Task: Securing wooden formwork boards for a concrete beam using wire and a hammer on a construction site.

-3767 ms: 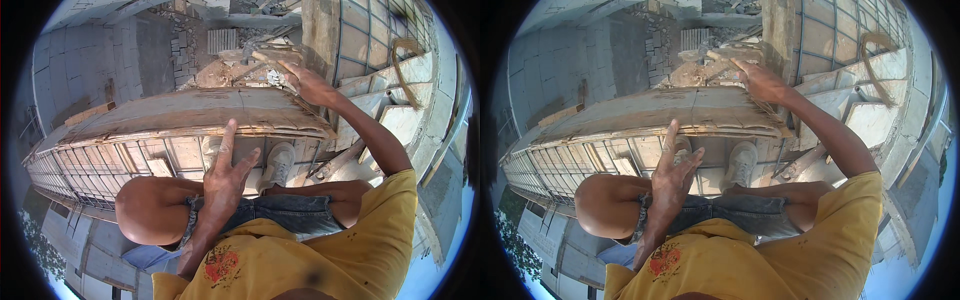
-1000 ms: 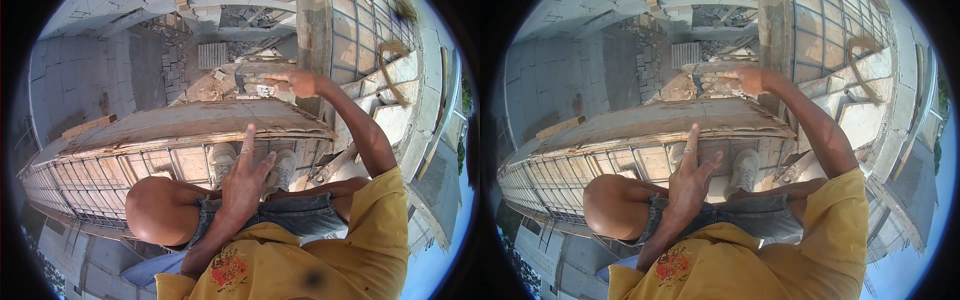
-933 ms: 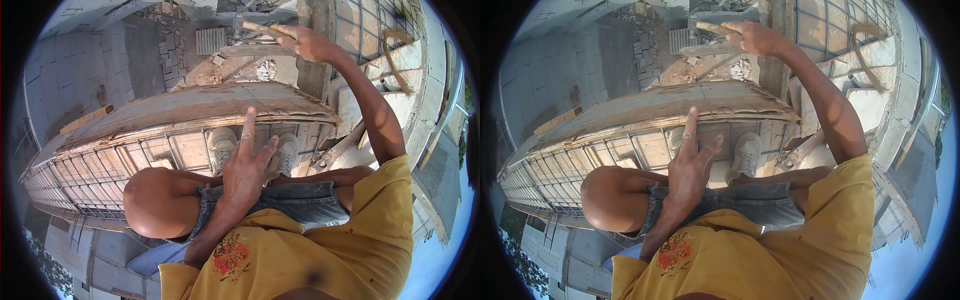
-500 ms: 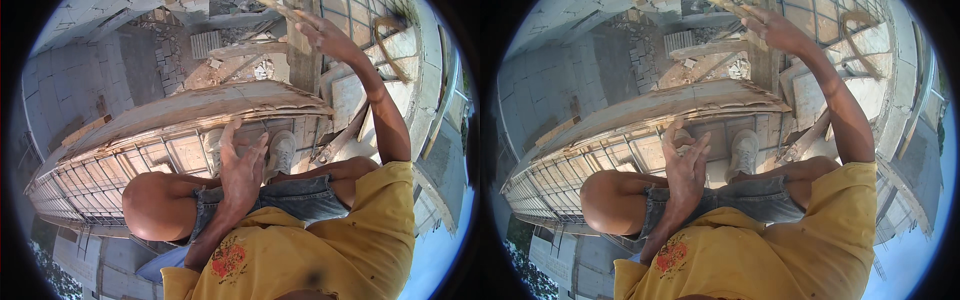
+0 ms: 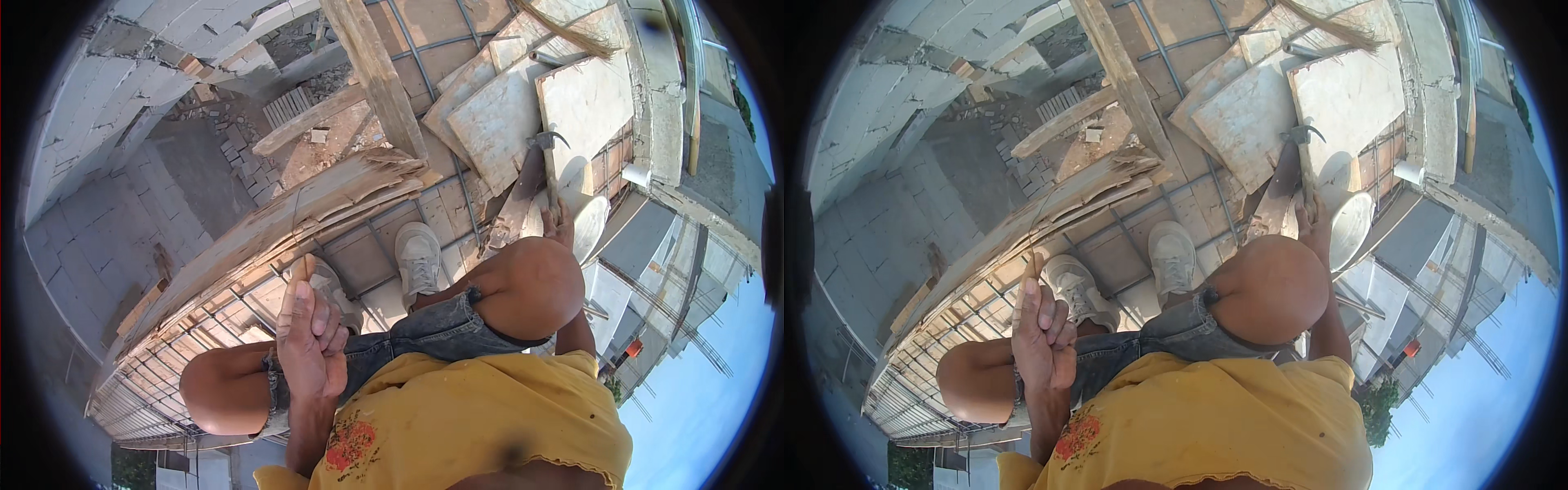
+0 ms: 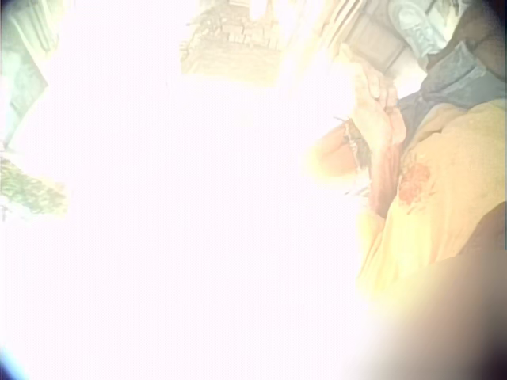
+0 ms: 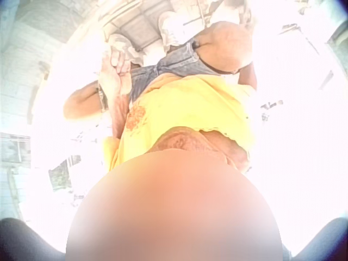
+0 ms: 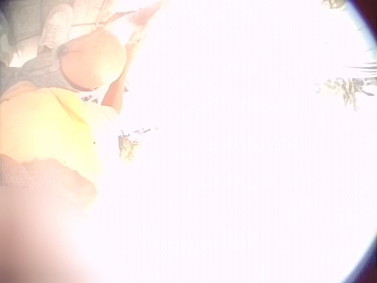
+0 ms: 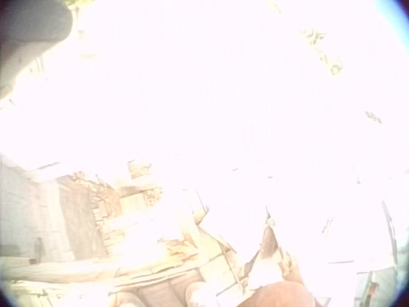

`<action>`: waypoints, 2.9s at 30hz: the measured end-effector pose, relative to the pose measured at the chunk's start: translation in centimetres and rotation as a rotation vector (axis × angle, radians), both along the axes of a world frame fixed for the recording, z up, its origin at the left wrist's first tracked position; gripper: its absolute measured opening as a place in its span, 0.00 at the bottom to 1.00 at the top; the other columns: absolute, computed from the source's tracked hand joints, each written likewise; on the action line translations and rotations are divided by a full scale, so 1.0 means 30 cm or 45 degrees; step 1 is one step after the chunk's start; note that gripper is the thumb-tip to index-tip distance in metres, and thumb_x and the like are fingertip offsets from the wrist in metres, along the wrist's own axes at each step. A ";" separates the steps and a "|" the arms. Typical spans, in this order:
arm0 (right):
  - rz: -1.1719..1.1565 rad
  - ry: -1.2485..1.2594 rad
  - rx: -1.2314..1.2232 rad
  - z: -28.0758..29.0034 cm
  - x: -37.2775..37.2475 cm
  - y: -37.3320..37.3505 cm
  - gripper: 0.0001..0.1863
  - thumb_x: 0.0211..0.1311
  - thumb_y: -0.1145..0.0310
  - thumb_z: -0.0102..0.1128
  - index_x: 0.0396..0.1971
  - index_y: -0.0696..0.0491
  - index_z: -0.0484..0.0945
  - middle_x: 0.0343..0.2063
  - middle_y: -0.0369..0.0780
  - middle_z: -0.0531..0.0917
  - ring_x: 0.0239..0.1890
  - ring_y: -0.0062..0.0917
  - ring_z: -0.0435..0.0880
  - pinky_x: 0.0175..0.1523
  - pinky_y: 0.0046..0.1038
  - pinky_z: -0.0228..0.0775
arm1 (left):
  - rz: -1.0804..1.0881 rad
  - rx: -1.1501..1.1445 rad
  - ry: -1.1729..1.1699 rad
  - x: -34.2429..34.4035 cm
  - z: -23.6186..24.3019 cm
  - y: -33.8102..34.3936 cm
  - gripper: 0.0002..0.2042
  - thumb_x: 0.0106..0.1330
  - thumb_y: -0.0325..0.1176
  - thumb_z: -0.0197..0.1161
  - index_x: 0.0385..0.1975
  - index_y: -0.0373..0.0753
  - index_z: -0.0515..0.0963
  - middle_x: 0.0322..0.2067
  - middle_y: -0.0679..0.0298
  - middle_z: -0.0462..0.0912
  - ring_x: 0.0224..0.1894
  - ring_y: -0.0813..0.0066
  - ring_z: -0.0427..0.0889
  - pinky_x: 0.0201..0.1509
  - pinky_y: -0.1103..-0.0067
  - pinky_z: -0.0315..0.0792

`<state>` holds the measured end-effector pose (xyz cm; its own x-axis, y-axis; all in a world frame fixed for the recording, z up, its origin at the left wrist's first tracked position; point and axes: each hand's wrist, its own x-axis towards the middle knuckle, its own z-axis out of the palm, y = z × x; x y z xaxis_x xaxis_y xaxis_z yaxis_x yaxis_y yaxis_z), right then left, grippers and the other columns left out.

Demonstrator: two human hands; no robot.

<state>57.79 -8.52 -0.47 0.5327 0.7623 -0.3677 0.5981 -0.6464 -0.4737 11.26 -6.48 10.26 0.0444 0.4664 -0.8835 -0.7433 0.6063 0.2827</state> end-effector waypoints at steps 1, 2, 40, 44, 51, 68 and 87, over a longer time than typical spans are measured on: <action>0.081 -0.240 -0.162 -0.007 -0.002 -0.018 0.30 0.66 0.62 0.58 0.63 0.60 0.62 0.40 0.48 0.79 0.42 0.37 0.78 0.50 0.36 0.69 | -0.044 0.012 0.065 0.015 -0.001 -0.014 0.25 0.74 0.40 0.51 0.67 0.36 0.59 0.20 0.78 0.57 0.17 0.93 0.51 0.15 0.92 0.45; 0.169 -0.482 -0.319 -0.017 0.000 -0.016 0.30 0.66 0.62 0.57 0.63 0.58 0.61 0.44 0.51 0.79 0.50 0.45 0.77 0.58 0.41 0.66 | -0.084 0.024 0.128 0.033 -0.006 -0.021 0.26 0.74 0.40 0.51 0.67 0.36 0.58 0.20 0.78 0.57 0.17 0.93 0.51 0.15 0.92 0.45; 0.680 2.261 -1.020 0.199 -1.067 0.421 0.18 0.73 0.59 0.46 0.55 0.55 0.70 0.14 0.25 0.54 0.15 0.09 0.53 0.23 0.15 0.49 | -1.834 0.205 2.114 -0.200 -0.260 0.080 0.25 0.55 0.60 0.61 0.51 0.60 0.76 0.47 0.69 0.76 0.56 0.65 0.70 0.67 0.42 0.47; 0.528 2.377 -1.132 0.194 -1.080 0.448 0.19 0.73 0.59 0.46 0.57 0.54 0.70 0.14 0.25 0.53 0.14 0.09 0.51 0.21 0.15 0.47 | -1.831 0.361 2.177 -0.225 -0.302 0.053 0.28 0.53 0.69 0.57 0.47 0.57 0.78 0.40 0.67 0.76 0.55 0.62 0.69 0.68 0.37 0.38; 0.711 2.326 -1.120 0.190 -1.069 0.452 0.17 0.74 0.61 0.44 0.56 0.53 0.70 0.14 0.25 0.52 0.13 0.10 0.48 0.20 0.16 0.44 | -1.810 0.323 2.048 -0.220 -0.287 0.077 0.30 0.49 0.67 0.61 0.52 0.61 0.77 0.44 0.71 0.78 0.56 0.66 0.70 0.66 0.39 0.44; 0.461 2.135 -0.970 0.249 -1.122 0.344 0.16 0.75 0.62 0.41 0.56 0.51 0.70 0.13 0.25 0.53 0.12 0.10 0.49 0.19 0.16 0.45 | -1.881 1.058 1.609 -0.280 -0.328 0.152 0.23 0.58 0.44 0.64 0.56 0.57 0.73 0.46 0.64 0.80 0.52 0.60 0.77 0.55 0.59 0.71; 0.419 0.910 -0.027 0.300 -1.145 -0.043 0.20 0.72 0.59 0.46 0.50 0.59 0.75 0.20 0.27 0.66 0.23 0.11 0.62 0.27 0.19 0.56 | -1.944 1.425 1.760 -0.279 -0.319 0.191 0.20 0.68 0.44 0.54 0.58 0.49 0.69 0.46 0.62 0.82 0.47 0.60 0.80 0.47 0.66 0.76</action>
<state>23.43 -9.80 8.54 -0.0904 0.8286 -0.5524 0.3151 -0.5024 -0.8052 2.88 -0.76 0.70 0.5205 0.8286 -0.2062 0.7738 -0.3556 0.5241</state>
